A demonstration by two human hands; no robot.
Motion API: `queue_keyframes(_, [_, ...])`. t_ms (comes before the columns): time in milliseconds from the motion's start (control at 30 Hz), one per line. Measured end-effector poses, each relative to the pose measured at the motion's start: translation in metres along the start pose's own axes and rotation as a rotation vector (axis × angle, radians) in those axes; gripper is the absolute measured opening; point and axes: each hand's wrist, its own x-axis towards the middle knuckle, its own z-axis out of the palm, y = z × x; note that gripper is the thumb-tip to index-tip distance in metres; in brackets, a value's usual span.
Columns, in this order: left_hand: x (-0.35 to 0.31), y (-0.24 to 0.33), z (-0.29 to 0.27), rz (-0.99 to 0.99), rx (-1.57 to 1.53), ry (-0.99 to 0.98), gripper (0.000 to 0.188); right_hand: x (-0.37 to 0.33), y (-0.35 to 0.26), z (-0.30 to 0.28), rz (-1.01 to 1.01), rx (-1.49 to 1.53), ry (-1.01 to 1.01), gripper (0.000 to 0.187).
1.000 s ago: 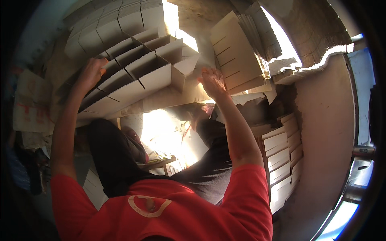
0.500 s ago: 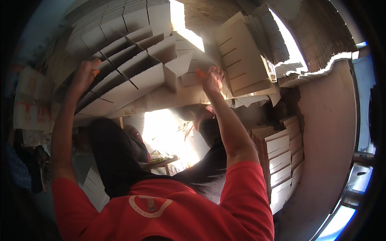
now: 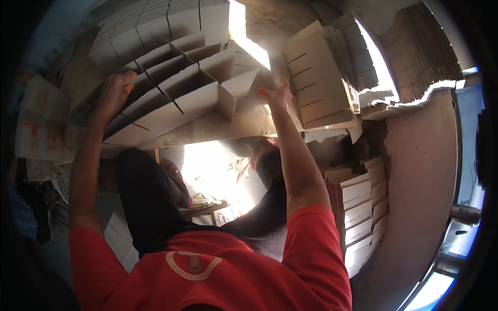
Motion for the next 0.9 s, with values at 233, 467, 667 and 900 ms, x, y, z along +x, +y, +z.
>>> queue_keyframes(233, [-0.002,0.015,-0.007,-0.040,-0.104,0.006,0.026,0.000,-0.004,0.018,0.023,-0.002,0.057,0.069])
queue_keyframes(467, [-0.006,0.007,-0.004,-0.018,-0.052,0.037,0.024,0.017,0.007,0.021,-0.289,0.478,-0.279,0.057])
queue_keyframes(667, [-0.003,0.027,-0.017,-0.050,-0.019,0.029,0.032,-0.030,-0.072,-0.090,-0.785,-0.170,0.425,0.064])
queue_keyframes(900, [-0.024,0.049,-0.035,-0.057,-0.235,0.272,0.033,-0.081,-0.123,-0.195,-1.219,-0.038,0.445,0.065])
